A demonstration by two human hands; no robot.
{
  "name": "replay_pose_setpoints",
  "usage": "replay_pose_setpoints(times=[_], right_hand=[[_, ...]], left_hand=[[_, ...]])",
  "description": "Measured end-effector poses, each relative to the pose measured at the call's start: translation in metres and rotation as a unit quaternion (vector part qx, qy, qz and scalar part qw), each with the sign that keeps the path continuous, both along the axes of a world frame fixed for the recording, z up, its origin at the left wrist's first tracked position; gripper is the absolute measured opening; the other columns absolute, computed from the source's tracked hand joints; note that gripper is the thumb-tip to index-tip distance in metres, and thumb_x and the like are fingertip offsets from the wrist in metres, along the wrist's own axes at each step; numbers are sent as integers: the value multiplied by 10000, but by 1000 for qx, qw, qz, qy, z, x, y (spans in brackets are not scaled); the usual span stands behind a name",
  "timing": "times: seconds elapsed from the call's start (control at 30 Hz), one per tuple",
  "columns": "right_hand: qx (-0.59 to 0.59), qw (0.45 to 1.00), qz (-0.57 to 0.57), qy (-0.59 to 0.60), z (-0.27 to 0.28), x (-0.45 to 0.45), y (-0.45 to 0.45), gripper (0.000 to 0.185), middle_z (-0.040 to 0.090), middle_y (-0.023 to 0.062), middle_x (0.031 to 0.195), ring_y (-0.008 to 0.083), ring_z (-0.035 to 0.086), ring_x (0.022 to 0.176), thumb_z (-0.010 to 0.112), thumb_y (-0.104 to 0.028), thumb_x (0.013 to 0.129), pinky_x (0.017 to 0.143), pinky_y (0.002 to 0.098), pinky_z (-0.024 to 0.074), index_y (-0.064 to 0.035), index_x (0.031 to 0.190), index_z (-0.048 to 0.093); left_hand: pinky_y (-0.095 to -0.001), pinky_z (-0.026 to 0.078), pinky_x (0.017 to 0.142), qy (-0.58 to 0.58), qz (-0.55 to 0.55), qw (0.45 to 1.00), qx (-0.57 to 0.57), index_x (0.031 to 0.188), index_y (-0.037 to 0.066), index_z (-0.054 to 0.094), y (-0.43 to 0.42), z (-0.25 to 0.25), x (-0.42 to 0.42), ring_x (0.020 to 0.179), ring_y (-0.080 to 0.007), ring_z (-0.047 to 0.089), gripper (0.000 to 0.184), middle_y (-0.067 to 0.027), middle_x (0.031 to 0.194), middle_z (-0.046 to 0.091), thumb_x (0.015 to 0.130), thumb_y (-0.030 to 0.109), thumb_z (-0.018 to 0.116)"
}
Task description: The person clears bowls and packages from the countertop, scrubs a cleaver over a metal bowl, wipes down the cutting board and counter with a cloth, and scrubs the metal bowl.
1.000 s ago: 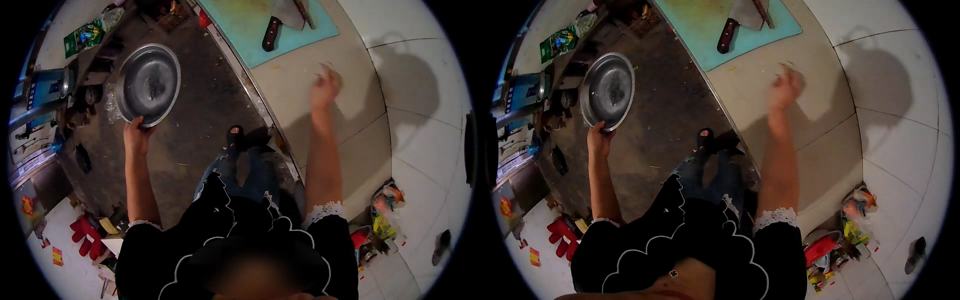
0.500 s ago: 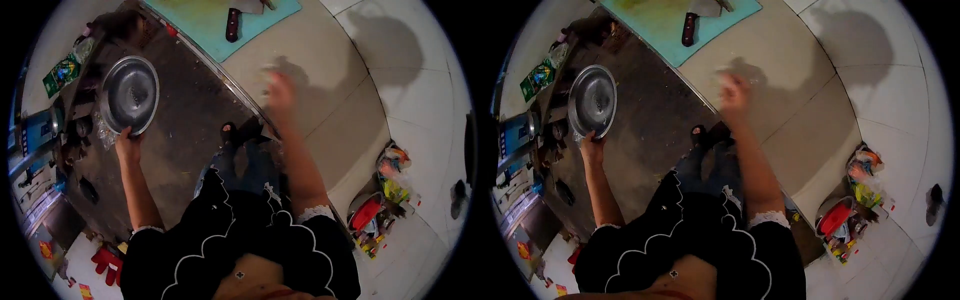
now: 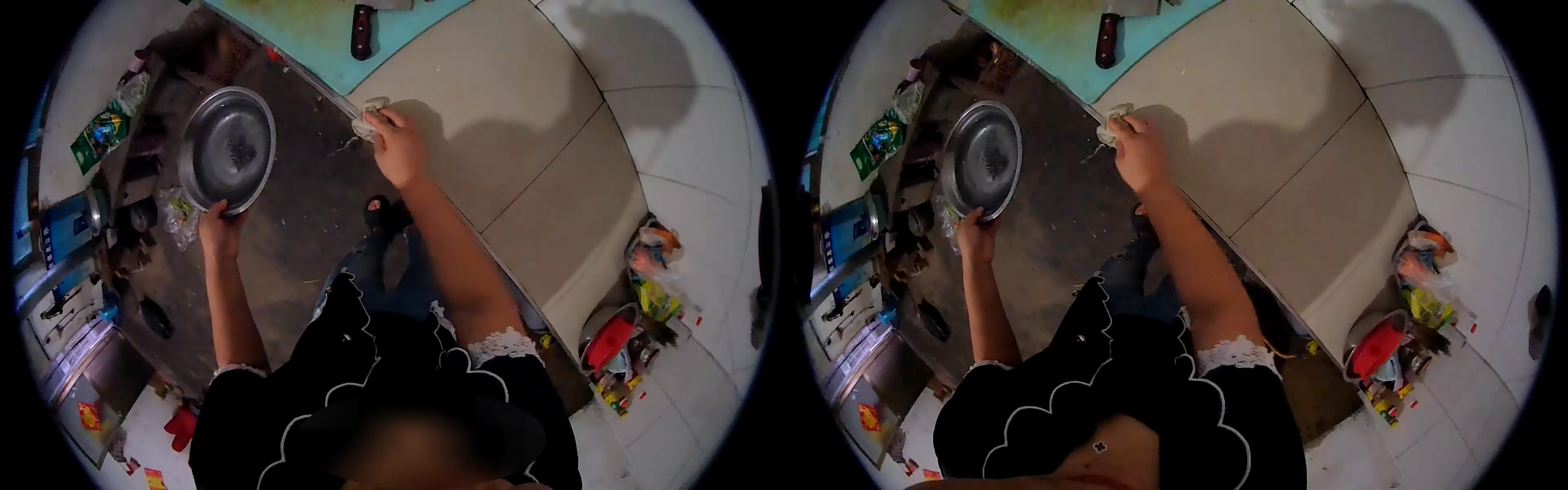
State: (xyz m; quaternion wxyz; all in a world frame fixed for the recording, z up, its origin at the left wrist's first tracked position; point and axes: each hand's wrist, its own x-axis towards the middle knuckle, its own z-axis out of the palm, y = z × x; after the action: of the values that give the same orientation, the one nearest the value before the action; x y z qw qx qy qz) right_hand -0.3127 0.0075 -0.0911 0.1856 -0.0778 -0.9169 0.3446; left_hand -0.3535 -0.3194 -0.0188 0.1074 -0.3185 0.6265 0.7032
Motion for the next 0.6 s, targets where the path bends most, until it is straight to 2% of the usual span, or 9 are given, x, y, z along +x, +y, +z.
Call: replay_pose_setpoints(times=[0.07, 0.1, 0.13, 0.17, 0.2, 0.27, 0.37, 0.5, 0.6], right_hand=[[77, 997, 11, -30, 12, 7, 34, 314, 571, 96, 1049, 305, 517, 999, 527, -74, 779, 845, 389, 426, -108, 1084, 592], [138, 984, -16, 108, -10, 17, 66, 278, 588, 103, 996, 279, 532, 975, 519, -62, 783, 817, 383, 435, -64, 1049, 599], [14, 997, -67, 25, -1, 22, 101, 245, 594, 110, 962, 257, 557, 917, 518, -60, 786, 798, 390, 437, -28, 1013, 608], [273, 945, -102, 145, -24, 31, 145, 234, 599, 106, 948, 260, 572, 860, 529, -79, 785, 785, 391, 441, -31, 998, 615], [320, 931, -134, 114, -40, 38, 194, 274, 601, 103, 958, 273, 581, 845, 554, -94, 765, 771, 383, 448, -68, 1032, 612], [165, 931, -321, -48, -25, 30, 230, 312, 614, 103, 946, 281, 582, 862, 575, -87, 745, 764, 369, 455, -104, 1055, 611], [276, 904, -325, 32, -27, -7, 213, 341, 622, 106, 896, 276, 587, 853, 581, -47, 709, 742, 368, 466, -120, 1040, 617], [69, 994, -81, 19, -5, -60, 84, 308, 619, 106, 932, 284, 574, 841, 522, -14, 699, 788, 369, 457, -100, 978, 623], [52, 998, -11, 42, -8, -50, -7, 347, 591, 103, 954, 301, 532, 900, 559, 4, 723, 776, 391, 438, -147, 1029, 622]], left_hand=[[-382, 523, 670, -21, 3, 1000, -2, 1107, 6, 455, -6, -7, -4, 864, -237, 576, 318, -100, 991, 557, 807, 94, 513], [-382, 523, 673, -21, 1, 1000, 0, 1110, 13, 453, -8, -10, -5, 865, -236, 577, 320, -99, 989, 557, 806, 92, 513], [-382, 524, 675, -18, 4, 1000, 3, 1112, 21, 451, -10, -16, -4, 867, -236, 577, 322, -99, 988, 557, 804, 90, 514], [-382, 524, 678, -15, 11, 1000, 6, 1115, 28, 449, -12, -19, -3, 868, -236, 577, 324, -98, 986, 557, 803, 88, 514], [-383, 527, 673, -11, 15, 1000, 6, 1114, 32, 448, -10, -14, -1, 859, -234, 580, 323, -97, 982, 558, 803, 89, 514], [-386, 531, 665, -4, 19, 1000, 2, 1113, 39, 446, 0, 0, 2, 841, -231, 587, 320, -94, 973, 561, 804, 89, 512], [-392, 528, 667, -16, -10, 1000, -12, 1125, 56, 445, -13, -12, 2, 816, -229, 594, 328, -88, 967, 564, 805, 92, 508], [-381, 527, 660, -11, 6, 1000, 0, 1126, 70, 456, -10, -9, 7, 810, -225, 596, 326, -88, 980, 564, 805, 91, 505], [-383, 525, 671, -14, 7, 1000, -7, 1134, 63, 458, -10, -6, 5, 841, -228, 589, 329, -93, 1004, 561, 808, 83, 500]])
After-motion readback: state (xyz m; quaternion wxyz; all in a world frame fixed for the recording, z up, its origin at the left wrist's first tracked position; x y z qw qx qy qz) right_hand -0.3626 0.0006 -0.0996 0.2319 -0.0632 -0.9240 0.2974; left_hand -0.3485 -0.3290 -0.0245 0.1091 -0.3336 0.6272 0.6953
